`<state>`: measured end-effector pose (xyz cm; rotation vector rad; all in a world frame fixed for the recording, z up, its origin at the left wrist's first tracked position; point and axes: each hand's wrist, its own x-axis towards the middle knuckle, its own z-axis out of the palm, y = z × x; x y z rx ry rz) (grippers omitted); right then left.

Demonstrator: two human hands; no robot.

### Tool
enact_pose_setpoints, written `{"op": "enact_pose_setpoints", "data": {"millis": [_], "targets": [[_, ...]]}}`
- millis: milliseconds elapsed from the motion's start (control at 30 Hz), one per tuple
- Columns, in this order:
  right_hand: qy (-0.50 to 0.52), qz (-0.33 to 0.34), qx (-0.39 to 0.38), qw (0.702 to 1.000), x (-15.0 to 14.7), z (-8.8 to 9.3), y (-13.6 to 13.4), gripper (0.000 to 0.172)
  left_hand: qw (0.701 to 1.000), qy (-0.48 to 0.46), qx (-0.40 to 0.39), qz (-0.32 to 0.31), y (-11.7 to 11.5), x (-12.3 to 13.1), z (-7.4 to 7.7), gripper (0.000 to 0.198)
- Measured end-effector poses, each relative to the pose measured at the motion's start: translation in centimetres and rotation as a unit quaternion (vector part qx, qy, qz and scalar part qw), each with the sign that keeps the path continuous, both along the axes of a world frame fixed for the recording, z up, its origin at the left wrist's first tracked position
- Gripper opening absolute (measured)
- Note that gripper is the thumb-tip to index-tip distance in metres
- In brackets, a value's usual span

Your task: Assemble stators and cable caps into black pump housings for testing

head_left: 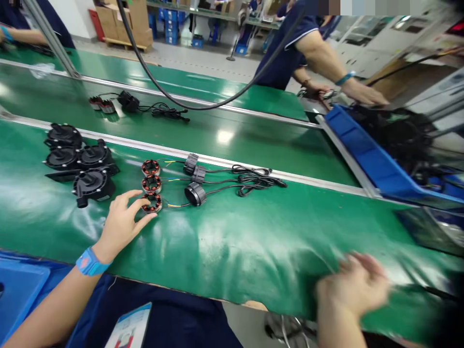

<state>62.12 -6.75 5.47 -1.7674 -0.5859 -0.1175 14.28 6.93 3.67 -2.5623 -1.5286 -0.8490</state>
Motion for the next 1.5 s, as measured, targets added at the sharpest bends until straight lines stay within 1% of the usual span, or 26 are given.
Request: {"op": "enact_pose_setpoints", "data": {"millis": [33,67,100,133,200,233,267,300,367,433,533,633,700,767,800,833,900,967,1000,1067,1133,1200,1300,1400,1433,1500], "targets": [[-0.007,0.047,-0.024,0.999,-0.9,-0.7,1.4,0.042,1.000,0.001,0.023,-0.011,0.1,0.1,-0.2,0.029],[-0.027,0.123,-0.058,0.990,-2.0,-1.2,3.0,0.038,0.999,0.005,0.032,-0.030,0.3,0.3,-0.3,0.025],[-0.082,0.246,-0.111,0.959,-3.4,-1.5,4.7,0.035,0.998,0.011,0.028,-0.055,0.4,0.4,-0.3,0.021],[-0.148,0.354,-0.151,0.911,-4.9,-1.7,6.6,0.035,0.997,0.015,0.017,-0.080,0.6,0.6,-0.3,0.018],[-0.250,0.492,-0.184,0.813,-8.1,-1.7,10.6,0.039,0.994,0.007,-0.004,-0.108,0.9,0.7,-0.4,0.018],[-0.275,0.533,-0.204,0.774,-9.5,-1.8,12.6,0.044,0.994,-0.006,-0.008,-0.110,0.9,0.7,-0.5,0.019],[-0.285,0.553,-0.231,0.748,-10.6,-1.8,14.3,0.049,0.994,-0.020,-0.010,-0.109,1.0,0.6,-0.6,0.020],[-0.287,0.562,-0.248,0.735,-11.4,-1.8,15.5,0.047,0.994,-0.032,-0.011,-0.108,1.1,0.4,-0.7,0.020],[-0.283,0.576,-0.271,0.718,-12.1,-1.7,16.4,0.030,0.992,-0.044,-0.022,-0.115,1.4,-0.2,-0.9,0.021],[-0.276,0.605,-0.276,0.694,-11.8,-1.2,15.0,0.016,0.989,-0.045,-0.038,-0.136,1.8,-1.0,-1.0,0.022],[-0.188,0.671,-0.284,0.659,-11.3,-0.1,9.9,0.022,0.979,-0.048,-0.075,-0.184,2.6,-2.0,-0.6,0.023],[-0.071,0.699,-0.314,0.639,-11.5,0.8,4.6,0.026,0.962,-0.045,-0.137,-0.230,3.4,-1.9,0.3,0.027],[-0.033,0.714,-0.337,0.612,-11.9,1.1,2.3,0.030,0.953,-0.036,-0.178,-0.244,3.8,-1.5,0.9,0.031],[-0.015,0.742,-0.343,0.576,-12.1,1.3,1.3,0.031,0.945,-0.037,-0.207,-0.249,3.9,-1.2,1.3,0.033],[-0.013,0.752,-0.338,0.566,-12.1,1.5,1.3,0.030,0.942,-0.042,-0.217,-0.253,3.9,-1.3,1.6,0.032],[-0.017,0.754,-0.328,0.569,-12.0,1.7,1.5,0.028,0.940,-0.049,-0.220,-0.256,3.8,-1.6,1.9,0.030],[-0.040,0.731,-0.297,0.613,-11.8,2.2,2.8,0.027,0.949,-0.057,-0.196,-0.239,3.5,-2.8,2.9,0.025],[-0.078,0.688,-0.269,0.669,-11.9,2.6,4.9,0.027,0.977,-0.041,-0.122,-0.172,3.3,-4.5,4.4,0.026],[-0.103,0.674,-0.256,0.685,-12.2,2.7,6.3,0.026,0.989,-0.018,-0.080,-0.123,3.3,-5.4,5.3,0.029],[-0.158,0.676,-0.225,0.684,-13.6,2.6,9.3,0.023,0.997,0.052,-0.025,-0.043,3.6,-6.7,6.9,0.040],[-0.212,0.702,-0.190,0.652,-15.8,2.1,12.3,0.023,0.992,0.120,-0.028,-0.013,4.3,-7.1,7.6,0.046],[-0.257,0.731,-0.167,0.609,-18.6,1.4,14.9,0.029,0.987,0.149,-0.053,-0.014,5.5,-6.5,6.6,0.050],[-0.288,0.763,-0.162,0.555,-22.4,0.2,17.5,0.035,0.990,0.128,-0.061,0.011,7.9,-5.0,3.1,0.054],[-0.265,0.775,-0.155,0.552,-24.2,-0.3,18.4,0.020,0.994,0.077,-0.057,0.055,9.4,-4.4,-0.2,0.057],[-0.254,0.778,-0.153,0.554,-24.3,-0.3,18.3,0.013,0.994,0.068,-0.058,0.057,9.4,-4.5,-0.6,0.057],[-0.239,0.788,-0.154,0.546,-23.9,0.0,17.8,0.006,0.995,0.068,-0.062,0.033,8.5,-5.4,-0.3,0.053]]}}
